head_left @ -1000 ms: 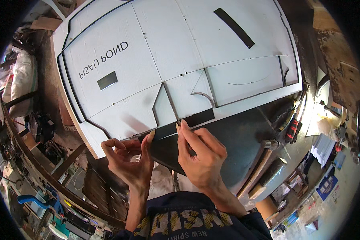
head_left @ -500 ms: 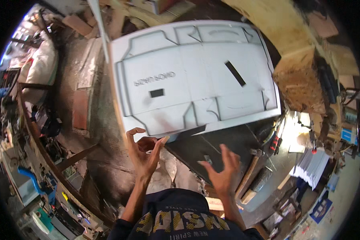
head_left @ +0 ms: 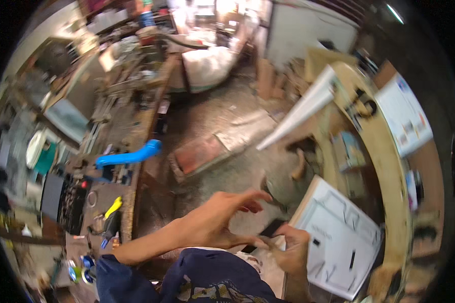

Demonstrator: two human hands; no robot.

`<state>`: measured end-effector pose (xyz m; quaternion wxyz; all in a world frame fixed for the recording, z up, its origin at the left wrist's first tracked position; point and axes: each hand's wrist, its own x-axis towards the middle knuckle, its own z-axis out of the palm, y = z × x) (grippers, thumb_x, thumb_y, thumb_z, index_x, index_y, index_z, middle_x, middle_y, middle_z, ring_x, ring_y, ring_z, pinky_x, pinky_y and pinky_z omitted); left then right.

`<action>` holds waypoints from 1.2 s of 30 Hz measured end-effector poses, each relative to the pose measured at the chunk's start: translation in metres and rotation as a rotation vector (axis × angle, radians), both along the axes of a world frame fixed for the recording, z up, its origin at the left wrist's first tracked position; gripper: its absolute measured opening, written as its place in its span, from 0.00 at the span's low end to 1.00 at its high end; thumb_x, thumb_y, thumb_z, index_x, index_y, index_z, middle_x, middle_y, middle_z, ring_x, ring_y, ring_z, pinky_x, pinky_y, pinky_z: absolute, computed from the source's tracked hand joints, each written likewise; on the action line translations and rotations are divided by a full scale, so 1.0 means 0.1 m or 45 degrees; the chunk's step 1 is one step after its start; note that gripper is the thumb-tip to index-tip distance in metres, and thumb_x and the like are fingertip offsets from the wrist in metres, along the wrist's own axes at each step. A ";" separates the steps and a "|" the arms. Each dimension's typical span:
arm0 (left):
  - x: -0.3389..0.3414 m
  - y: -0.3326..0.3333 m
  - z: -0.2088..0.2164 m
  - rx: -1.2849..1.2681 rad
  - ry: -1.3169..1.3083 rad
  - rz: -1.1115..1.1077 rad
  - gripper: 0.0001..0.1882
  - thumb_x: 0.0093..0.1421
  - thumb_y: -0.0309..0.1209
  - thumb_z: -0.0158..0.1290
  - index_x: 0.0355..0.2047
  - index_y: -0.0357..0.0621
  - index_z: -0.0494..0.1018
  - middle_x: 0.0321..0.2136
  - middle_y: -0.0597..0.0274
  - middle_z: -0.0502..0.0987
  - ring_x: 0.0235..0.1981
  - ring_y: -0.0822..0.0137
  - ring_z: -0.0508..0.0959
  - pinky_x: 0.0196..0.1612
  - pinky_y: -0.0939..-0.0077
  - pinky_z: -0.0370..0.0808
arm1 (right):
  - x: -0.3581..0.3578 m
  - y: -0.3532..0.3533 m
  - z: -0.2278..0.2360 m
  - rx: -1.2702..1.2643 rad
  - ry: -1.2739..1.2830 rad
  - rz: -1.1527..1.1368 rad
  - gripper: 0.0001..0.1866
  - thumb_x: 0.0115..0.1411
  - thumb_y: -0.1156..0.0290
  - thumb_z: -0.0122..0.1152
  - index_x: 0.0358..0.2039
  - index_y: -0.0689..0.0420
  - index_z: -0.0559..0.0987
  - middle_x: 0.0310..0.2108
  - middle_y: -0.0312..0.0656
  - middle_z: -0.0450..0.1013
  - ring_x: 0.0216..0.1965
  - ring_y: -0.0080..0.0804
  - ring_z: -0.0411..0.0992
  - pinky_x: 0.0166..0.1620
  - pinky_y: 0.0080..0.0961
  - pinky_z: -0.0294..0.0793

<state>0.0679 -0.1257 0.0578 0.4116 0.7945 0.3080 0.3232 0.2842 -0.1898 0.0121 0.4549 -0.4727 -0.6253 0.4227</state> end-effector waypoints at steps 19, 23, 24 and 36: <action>-1.97 3.56 -0.12 0.097 -0.075 0.416 0.09 0.60 0.22 0.56 0.42 0.35 0.79 0.27 0.51 0.80 0.25 0.59 0.80 0.30 0.68 0.77 | -1.25 5.07 0.01 -0.044 0.371 0.043 0.08 0.61 0.82 0.64 0.42 0.69 0.80 0.37 0.41 0.77 0.39 0.24 0.72 0.46 0.21 0.70; -2.19 4.18 -0.11 -0.131 -0.058 0.624 0.10 0.61 0.22 0.56 0.44 0.37 0.80 0.30 0.53 0.82 0.27 0.67 0.81 0.31 0.71 0.78 | -1.58 6.09 0.10 -0.073 0.253 0.252 0.09 0.68 0.75 0.59 0.40 0.70 0.80 0.34 0.38 0.76 0.37 0.20 0.71 0.44 0.17 0.70; -2.24 4.32 -0.15 -0.159 -0.090 0.677 0.10 0.61 0.22 0.56 0.43 0.38 0.80 0.30 0.54 0.83 0.27 0.67 0.80 0.31 0.72 0.78 | -1.72 6.28 0.14 -0.101 0.239 0.292 0.08 0.67 0.75 0.60 0.39 0.70 0.80 0.34 0.38 0.76 0.37 0.19 0.71 0.44 0.18 0.69; -3.44 6.64 -0.58 -0.108 -0.337 0.941 0.10 0.59 0.22 0.57 0.41 0.41 0.83 0.24 0.61 0.82 0.26 0.77 0.77 0.29 0.77 0.73 | -2.96 8.62 -0.03 -0.183 0.157 0.174 0.12 0.69 0.69 0.59 0.40 0.67 0.82 0.30 0.36 0.77 0.31 0.20 0.72 0.37 0.19 0.70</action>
